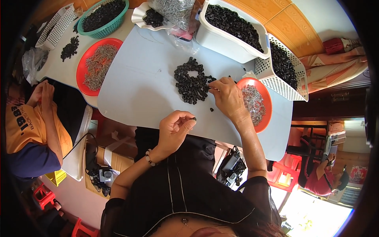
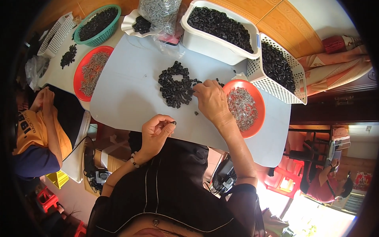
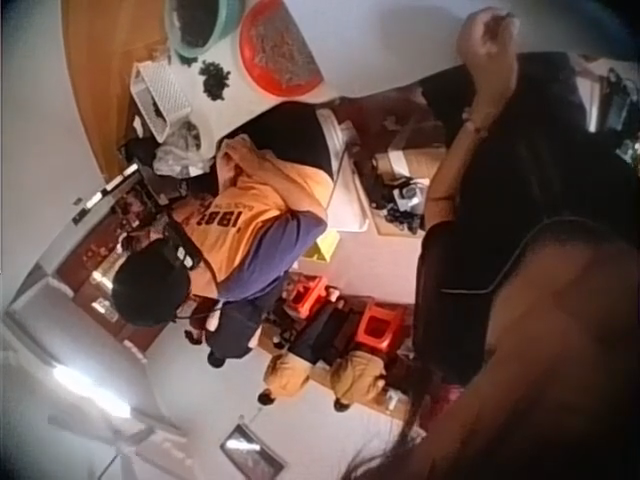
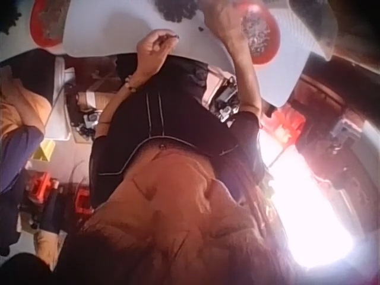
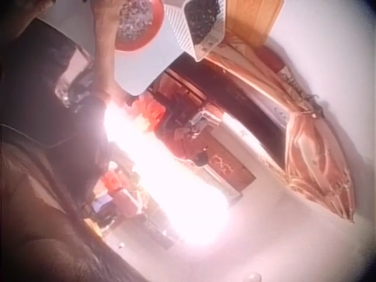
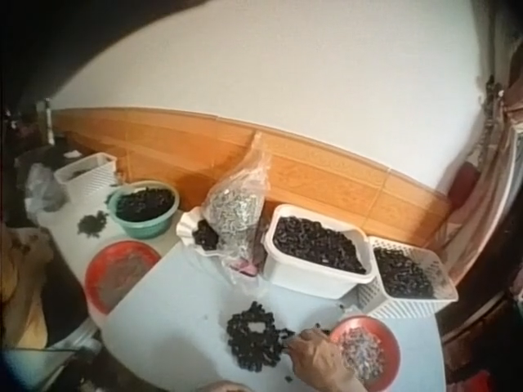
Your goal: The person assembles small black components with silver parts by hand at a workbench.
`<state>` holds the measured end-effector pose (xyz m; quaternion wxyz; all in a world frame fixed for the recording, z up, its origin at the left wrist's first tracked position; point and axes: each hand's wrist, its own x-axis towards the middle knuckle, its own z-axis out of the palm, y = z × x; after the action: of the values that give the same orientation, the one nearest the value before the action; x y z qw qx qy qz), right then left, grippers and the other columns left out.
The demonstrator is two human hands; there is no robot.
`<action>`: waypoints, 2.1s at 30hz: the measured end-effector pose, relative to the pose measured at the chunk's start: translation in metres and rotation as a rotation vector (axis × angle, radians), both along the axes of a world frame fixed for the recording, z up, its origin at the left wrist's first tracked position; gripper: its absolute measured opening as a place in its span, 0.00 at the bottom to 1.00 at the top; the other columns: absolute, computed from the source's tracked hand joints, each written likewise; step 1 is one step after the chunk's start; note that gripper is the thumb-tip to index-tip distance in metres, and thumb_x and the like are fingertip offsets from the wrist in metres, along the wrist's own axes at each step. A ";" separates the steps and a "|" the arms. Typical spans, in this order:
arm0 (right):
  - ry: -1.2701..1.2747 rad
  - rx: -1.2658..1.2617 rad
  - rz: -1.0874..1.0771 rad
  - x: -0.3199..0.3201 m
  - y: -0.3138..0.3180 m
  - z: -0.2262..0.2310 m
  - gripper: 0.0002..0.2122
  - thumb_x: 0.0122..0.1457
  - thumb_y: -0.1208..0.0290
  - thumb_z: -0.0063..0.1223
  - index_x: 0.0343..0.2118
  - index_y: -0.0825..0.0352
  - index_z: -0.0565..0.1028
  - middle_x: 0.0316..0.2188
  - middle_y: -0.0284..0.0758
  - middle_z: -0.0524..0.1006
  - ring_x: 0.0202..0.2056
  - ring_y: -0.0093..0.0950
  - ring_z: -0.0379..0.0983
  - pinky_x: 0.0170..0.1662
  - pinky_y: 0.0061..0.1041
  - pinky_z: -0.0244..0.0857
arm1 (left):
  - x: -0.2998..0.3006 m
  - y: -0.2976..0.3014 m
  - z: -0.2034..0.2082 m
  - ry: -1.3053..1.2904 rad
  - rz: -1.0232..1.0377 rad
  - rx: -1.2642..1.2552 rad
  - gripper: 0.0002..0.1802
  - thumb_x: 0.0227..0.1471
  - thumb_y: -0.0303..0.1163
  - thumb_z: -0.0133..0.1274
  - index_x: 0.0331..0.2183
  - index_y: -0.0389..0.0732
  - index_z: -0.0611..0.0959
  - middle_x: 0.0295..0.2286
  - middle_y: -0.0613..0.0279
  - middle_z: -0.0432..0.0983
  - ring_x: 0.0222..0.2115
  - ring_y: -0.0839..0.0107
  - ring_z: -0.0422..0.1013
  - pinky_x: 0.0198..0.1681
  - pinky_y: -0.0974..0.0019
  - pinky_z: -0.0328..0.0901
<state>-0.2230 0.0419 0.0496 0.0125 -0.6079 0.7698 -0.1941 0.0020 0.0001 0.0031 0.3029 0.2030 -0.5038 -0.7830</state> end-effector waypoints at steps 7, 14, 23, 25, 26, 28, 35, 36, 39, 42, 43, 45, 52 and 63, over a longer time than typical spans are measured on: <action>-0.081 -0.052 -0.019 0.003 0.003 0.006 0.05 0.50 0.78 0.60 0.30 0.66 0.77 0.26 0.40 0.75 0.33 0.40 0.74 0.38 0.36 0.69 | -0.001 0.000 0.000 0.016 0.028 -0.031 0.09 0.56 0.23 0.57 0.40 0.32 0.79 0.31 0.66 0.75 0.29 0.82 0.69 0.34 0.77 0.66; -0.545 -0.090 -0.189 0.006 0.019 0.016 0.07 0.52 0.80 0.58 0.35 0.71 0.78 0.27 0.40 0.81 0.29 0.28 0.79 0.34 0.26 0.71 | -0.004 -0.004 0.007 -0.026 -0.029 0.022 0.09 0.56 0.26 0.58 0.39 0.34 0.80 0.30 0.66 0.76 0.28 0.82 0.71 0.31 0.76 0.68; -0.903 -0.400 -0.340 -0.006 0.066 0.040 0.05 0.56 0.81 0.58 0.35 0.73 0.79 0.27 0.32 0.79 0.28 0.17 0.73 0.33 0.17 0.67 | -0.004 -0.004 0.007 -0.039 -0.036 0.037 0.09 0.56 0.24 0.58 0.39 0.32 0.80 0.30 0.65 0.76 0.29 0.81 0.71 0.32 0.76 0.68; -1.042 -0.395 -0.316 0.003 0.081 0.033 0.05 0.55 0.82 0.59 0.35 0.72 0.79 0.28 0.32 0.79 0.28 0.17 0.73 0.33 0.16 0.67 | -0.005 -0.003 0.009 -0.024 -0.054 0.043 0.09 0.56 0.24 0.58 0.39 0.32 0.80 0.30 0.64 0.76 0.29 0.80 0.71 0.32 0.75 0.68; -1.181 -0.389 -0.284 0.007 0.088 0.026 0.05 0.55 0.82 0.59 0.35 0.72 0.79 0.28 0.32 0.79 0.28 0.17 0.73 0.33 0.16 0.68 | -0.006 -0.002 0.011 -0.007 -0.067 0.047 0.09 0.56 0.23 0.58 0.39 0.32 0.80 0.30 0.64 0.77 0.29 0.80 0.71 0.32 0.75 0.68; -1.267 -0.339 -0.268 0.023 0.094 0.013 0.05 0.55 0.83 0.60 0.35 0.71 0.79 0.29 0.32 0.80 0.29 0.16 0.74 0.32 0.17 0.68 | -0.007 0.000 0.015 0.000 -0.097 0.033 0.08 0.56 0.23 0.58 0.39 0.32 0.80 0.30 0.63 0.77 0.29 0.80 0.72 0.32 0.75 0.69; -1.537 -0.276 -0.164 0.066 0.088 -0.002 0.06 0.58 0.80 0.58 0.38 0.73 0.79 0.32 0.36 0.80 0.32 0.21 0.77 0.37 0.21 0.74 | -0.013 0.006 0.019 0.002 -0.167 0.021 0.07 0.55 0.24 0.58 0.38 0.33 0.81 0.30 0.62 0.78 0.28 0.79 0.72 0.31 0.74 0.69; -1.538 -0.268 -0.171 0.067 0.088 0.000 0.06 0.59 0.78 0.58 0.38 0.74 0.78 0.32 0.36 0.80 0.33 0.22 0.77 0.38 0.22 0.75 | -0.014 0.007 0.020 -0.003 -0.166 0.021 0.07 0.55 0.24 0.58 0.38 0.33 0.81 0.30 0.62 0.78 0.28 0.79 0.72 0.31 0.74 0.69; -1.572 -0.261 -0.155 0.067 0.089 0.002 0.07 0.60 0.77 0.57 0.39 0.74 0.78 0.34 0.38 0.80 0.34 0.24 0.78 0.39 0.24 0.76 | -0.014 0.009 0.022 0.003 -0.151 0.014 0.08 0.55 0.24 0.59 0.38 0.33 0.81 0.30 0.62 0.78 0.28 0.79 0.72 0.31 0.74 0.69; -1.634 -0.295 -0.144 0.067 0.089 -0.002 0.07 0.60 0.77 0.58 0.39 0.74 0.78 0.34 0.38 0.80 0.33 0.24 0.77 0.38 0.23 0.75 | -0.014 0.010 0.023 0.000 -0.148 0.005 0.08 0.55 0.24 0.59 0.38 0.32 0.81 0.30 0.61 0.78 0.28 0.78 0.73 0.31 0.74 0.69; -1.660 -0.314 -0.135 0.067 0.089 -0.004 0.07 0.59 0.77 0.58 0.38 0.74 0.78 0.33 0.38 0.80 0.33 0.24 0.77 0.38 0.23 0.75 | -0.014 0.011 0.023 0.012 -0.144 0.005 0.08 0.55 0.23 0.59 0.38 0.32 0.81 0.30 0.61 0.78 0.28 0.78 0.73 0.31 0.74 0.69; -1.680 -0.324 -0.123 0.067 0.091 -0.009 0.07 0.58 0.77 0.60 0.38 0.74 0.78 0.33 0.38 0.80 0.32 0.24 0.77 0.37 0.22 0.74 | -0.013 0.012 0.023 0.022 -0.140 0.006 0.08 0.54 0.23 0.59 0.38 0.32 0.81 0.31 0.61 0.78 0.28 0.78 0.73 0.31 0.74 0.69; -1.771 -0.378 -0.080 0.070 0.093 -0.014 0.07 0.55 0.77 0.63 0.35 0.73 0.77 0.29 0.36 0.78 0.29 0.22 0.74 0.36 0.21 0.71 | -0.013 0.014 0.021 0.051 -0.120 -0.062 0.07 0.53 0.21 0.59 0.36 0.30 0.80 0.31 0.60 0.76 0.29 0.76 0.75 0.30 0.74 0.70; -1.798 -0.329 -0.047 0.074 0.093 -0.018 0.05 0.56 0.78 0.62 0.32 0.71 0.76 0.29 0.33 0.76 0.28 0.21 0.72 0.34 0.19 0.68 | -0.009 0.014 0.022 0.022 -0.039 -0.297 0.06 0.50 0.18 0.61 0.33 0.32 0.82 0.31 0.59 0.77 0.29 0.75 0.75 0.32 0.74 0.70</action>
<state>-0.1493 0.1344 0.0315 0.5168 -0.2059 0.4450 -0.7018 -0.0071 0.0144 0.0252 0.3198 0.1373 -0.6146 -0.7079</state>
